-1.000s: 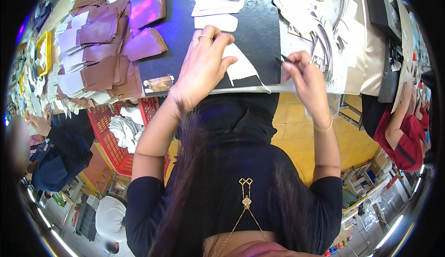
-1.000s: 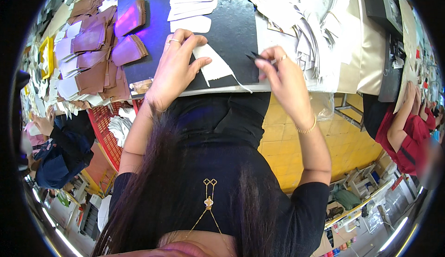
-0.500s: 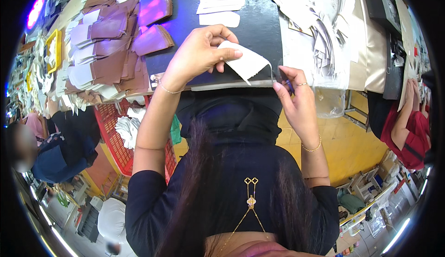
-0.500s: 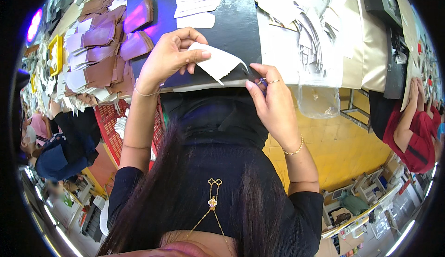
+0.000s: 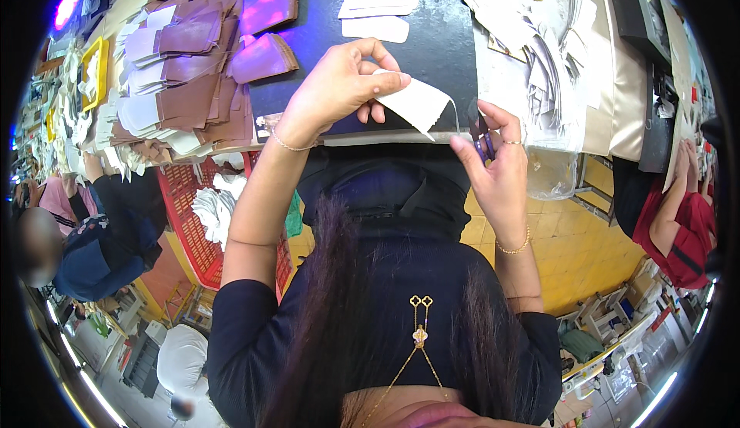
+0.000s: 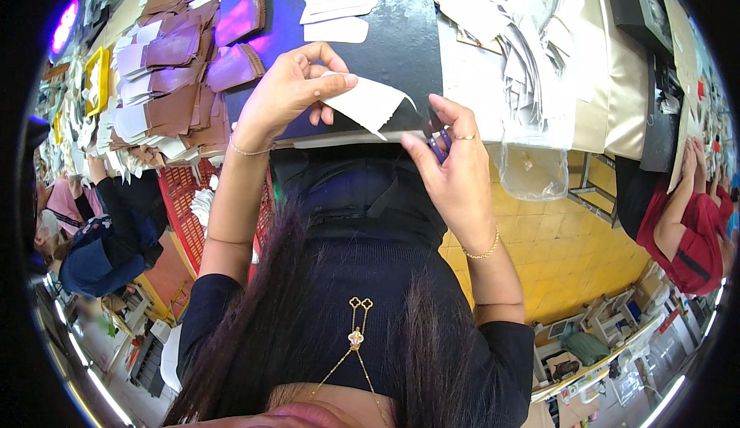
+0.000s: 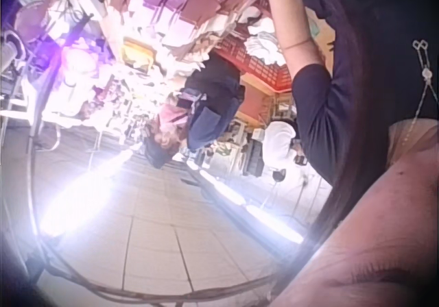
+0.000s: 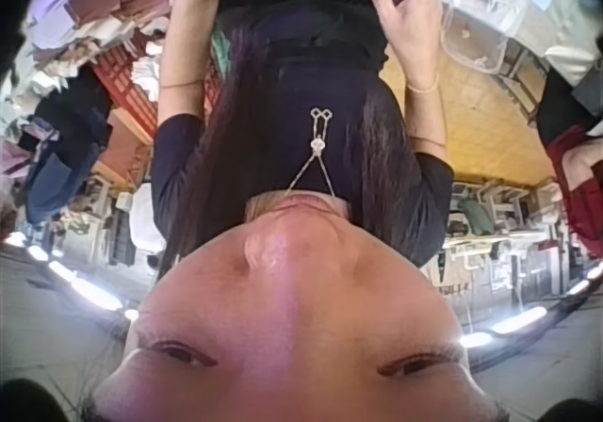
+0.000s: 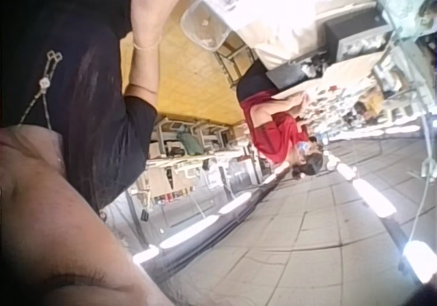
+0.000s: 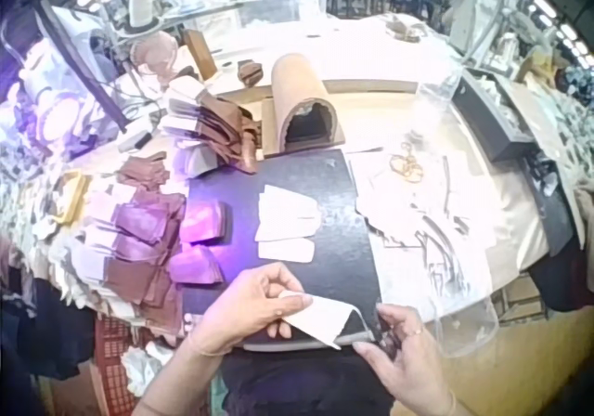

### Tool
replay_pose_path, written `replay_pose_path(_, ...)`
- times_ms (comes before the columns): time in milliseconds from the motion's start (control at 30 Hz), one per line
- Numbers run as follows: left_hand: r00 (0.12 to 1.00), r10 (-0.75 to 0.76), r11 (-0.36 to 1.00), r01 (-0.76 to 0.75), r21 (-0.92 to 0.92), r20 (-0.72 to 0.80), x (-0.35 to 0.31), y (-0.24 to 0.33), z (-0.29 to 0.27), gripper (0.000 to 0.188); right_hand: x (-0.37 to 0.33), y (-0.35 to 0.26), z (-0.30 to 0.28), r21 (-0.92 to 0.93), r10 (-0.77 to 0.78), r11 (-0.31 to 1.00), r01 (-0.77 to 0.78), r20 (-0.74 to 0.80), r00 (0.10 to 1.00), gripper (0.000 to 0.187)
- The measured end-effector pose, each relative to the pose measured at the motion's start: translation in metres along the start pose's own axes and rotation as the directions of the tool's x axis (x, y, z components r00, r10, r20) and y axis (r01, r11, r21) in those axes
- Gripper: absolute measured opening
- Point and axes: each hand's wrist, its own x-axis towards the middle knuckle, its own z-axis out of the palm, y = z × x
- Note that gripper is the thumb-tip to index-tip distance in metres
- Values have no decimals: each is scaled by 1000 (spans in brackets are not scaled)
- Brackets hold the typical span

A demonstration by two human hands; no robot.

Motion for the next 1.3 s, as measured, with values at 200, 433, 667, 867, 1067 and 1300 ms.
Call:
replay_pose_path(200,1000,-9,1000,9,-16,4,3,-5,-1,29,6,7,12,-321,-391,854,410,125,912,33)
replay_pose_path(433,937,186,954,-100,284,-296,0,-23,6,26,24,20,35,-310,-407,846,434,150,901,15)
replay_pose_path(667,669,716,241,-505,828,200,-33,-70,6,32,35,10,38,-448,-310,783,432,320,895,13)
replay_pose_path(867,703,666,145,-452,880,251,-39,-91,9,44,48,5,30,-422,-258,791,443,425,867,12)
replay_pose_path(1067,694,678,142,-446,884,242,-38,-93,10,46,59,0,27,-402,-198,807,433,506,840,13)
replay_pose_path(1300,689,677,101,-437,894,260,-36,-97,9,49,76,-5,29,-434,-144,768,470,598,788,16)
